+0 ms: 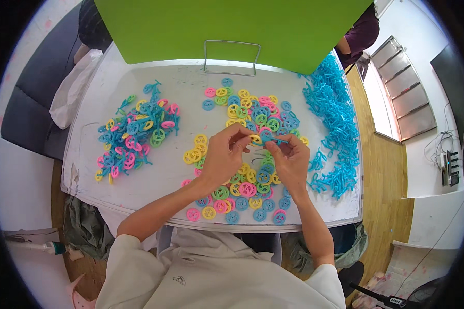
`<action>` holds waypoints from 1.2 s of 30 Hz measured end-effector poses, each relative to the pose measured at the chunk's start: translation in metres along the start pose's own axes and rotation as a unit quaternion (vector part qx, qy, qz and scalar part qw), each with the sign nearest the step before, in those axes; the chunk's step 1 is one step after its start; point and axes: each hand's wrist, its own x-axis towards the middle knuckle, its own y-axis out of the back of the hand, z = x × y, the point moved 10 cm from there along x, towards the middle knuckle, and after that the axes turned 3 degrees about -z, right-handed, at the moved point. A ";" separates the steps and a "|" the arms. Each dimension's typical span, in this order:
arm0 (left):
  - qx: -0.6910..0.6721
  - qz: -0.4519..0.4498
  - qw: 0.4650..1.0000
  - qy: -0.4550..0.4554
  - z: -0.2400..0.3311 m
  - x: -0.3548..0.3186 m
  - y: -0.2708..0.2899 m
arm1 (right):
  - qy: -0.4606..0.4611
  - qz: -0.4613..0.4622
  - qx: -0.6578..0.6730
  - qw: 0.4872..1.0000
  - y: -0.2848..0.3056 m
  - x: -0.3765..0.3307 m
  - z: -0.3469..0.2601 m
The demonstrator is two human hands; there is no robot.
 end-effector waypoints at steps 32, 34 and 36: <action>0.041 -0.077 0.993 0.082 0.008 0.014 0.008 | -0.061 -0.029 0.089 0.994 -0.006 0.005 0.007; -0.013 -0.085 0.993 0.080 0.003 0.010 -0.002 | -0.057 -0.038 0.081 0.994 -0.010 0.003 0.010; -0.048 -0.094 0.991 0.081 -0.002 0.008 -0.009 | -0.035 -0.033 0.083 0.995 -0.011 0.001 0.009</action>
